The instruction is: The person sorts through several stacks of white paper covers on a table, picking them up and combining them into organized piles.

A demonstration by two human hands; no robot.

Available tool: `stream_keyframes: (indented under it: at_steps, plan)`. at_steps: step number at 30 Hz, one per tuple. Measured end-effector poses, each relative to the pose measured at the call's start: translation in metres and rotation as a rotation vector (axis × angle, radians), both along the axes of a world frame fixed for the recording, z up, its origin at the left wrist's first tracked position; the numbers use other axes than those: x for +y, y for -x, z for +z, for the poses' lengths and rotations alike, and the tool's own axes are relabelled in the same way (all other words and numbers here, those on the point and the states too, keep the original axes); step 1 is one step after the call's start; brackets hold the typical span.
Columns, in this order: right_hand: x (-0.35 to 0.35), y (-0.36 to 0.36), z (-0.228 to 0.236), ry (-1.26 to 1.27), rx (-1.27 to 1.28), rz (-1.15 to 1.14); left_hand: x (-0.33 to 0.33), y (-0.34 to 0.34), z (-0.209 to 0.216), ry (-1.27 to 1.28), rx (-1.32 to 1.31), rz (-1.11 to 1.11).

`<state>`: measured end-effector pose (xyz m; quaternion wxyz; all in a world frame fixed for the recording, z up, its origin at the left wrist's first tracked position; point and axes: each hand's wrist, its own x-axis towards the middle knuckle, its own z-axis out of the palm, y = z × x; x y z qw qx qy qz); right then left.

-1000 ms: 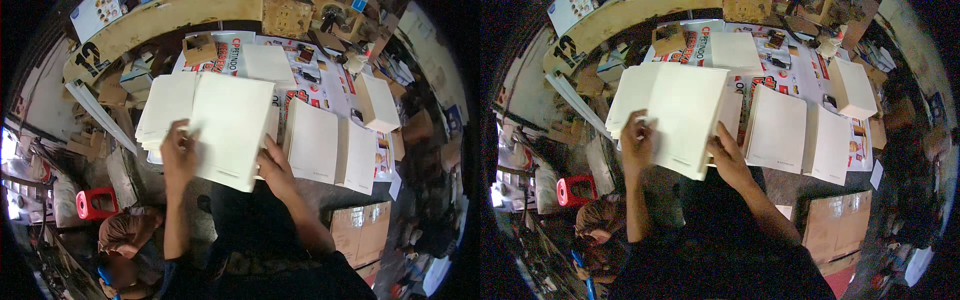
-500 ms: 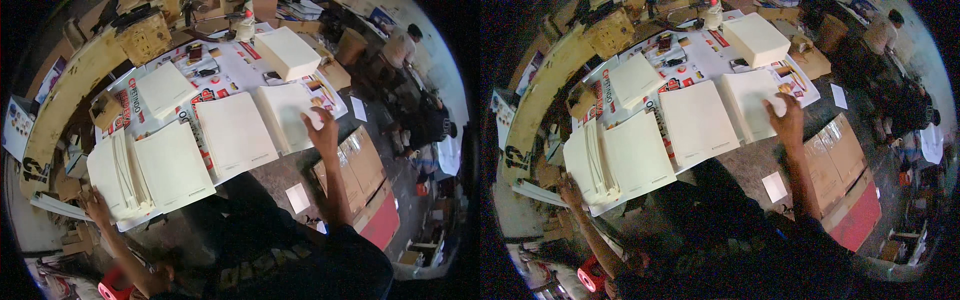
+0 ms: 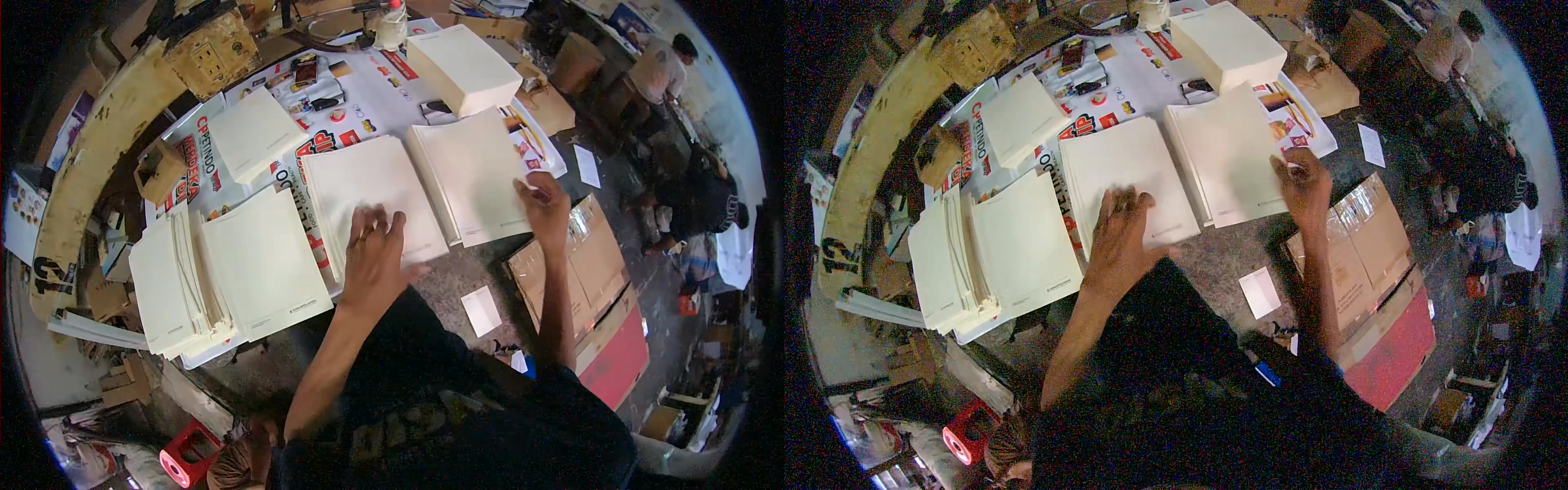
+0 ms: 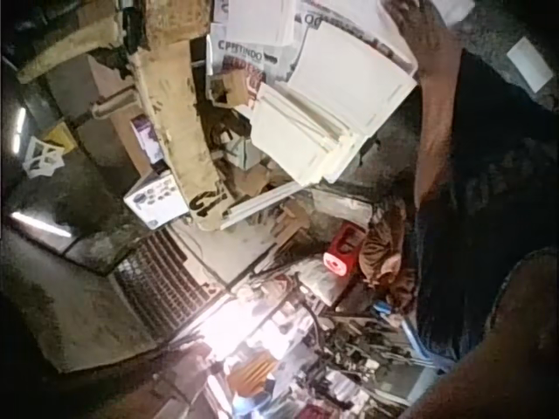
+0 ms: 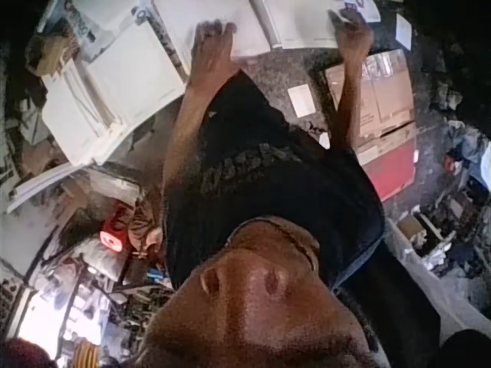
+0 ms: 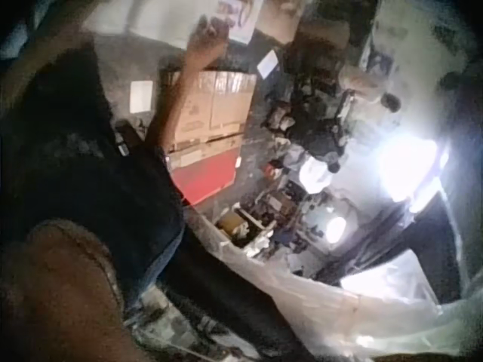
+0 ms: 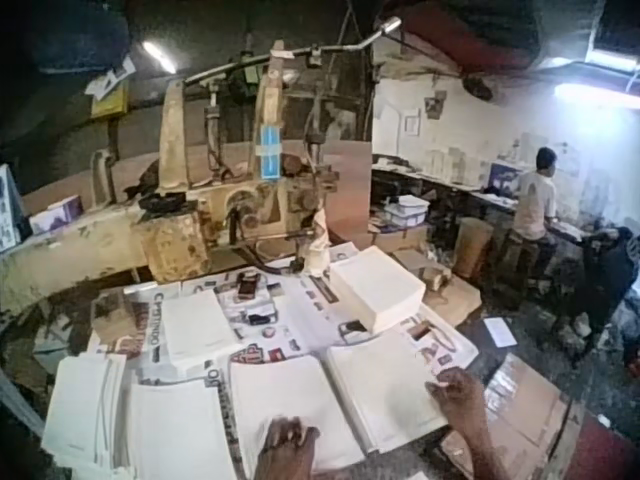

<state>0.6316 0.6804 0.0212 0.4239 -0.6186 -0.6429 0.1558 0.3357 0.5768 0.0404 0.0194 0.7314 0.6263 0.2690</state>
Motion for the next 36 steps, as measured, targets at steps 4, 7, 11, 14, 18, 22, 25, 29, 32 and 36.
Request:
stream_keyframes:
  at_steps: [4,7,11,14,18,22,25,29,32,36]
  plan:
    - [-0.006,-0.014,0.019,0.229,0.44,0.161,0.014,0.024,0.002,0.237,-0.192,-0.165]
    - [0.003,-0.014,0.013,0.254,0.55,0.228,0.007,0.031,-0.001,0.06,-0.287,-0.204]
    - [0.013,-0.012,0.001,0.288,0.806,0.217,-0.018,0.036,0.013,0.141,-0.891,0.002]
    - [0.007,0.001,0.025,0.264,0.851,0.213,-0.028,0.042,0.028,0.213,-0.989,0.243]
    - [0.005,0.0,0.055,0.145,0.747,0.129,-0.031,0.043,0.025,0.269,-1.141,0.332]
    - [-0.003,0.003,0.085,0.1,0.581,0.185,-0.033,0.038,0.021,0.101,-1.35,0.261]
    - [-0.007,0.027,0.073,-0.003,0.281,0.235,-0.035,0.041,0.015,0.06,-1.377,0.259]
    - [-0.013,0.084,0.055,0.171,0.054,0.354,-0.048,0.056,0.004,0.224,-1.19,0.269]
    - [-0.012,0.115,0.025,0.263,0.203,0.466,-0.062,0.074,0.005,0.199,-1.173,0.014]
    - [-0.02,0.116,-0.007,0.364,0.514,0.6,-0.08,0.113,0.035,0.084,-0.263,-0.007]
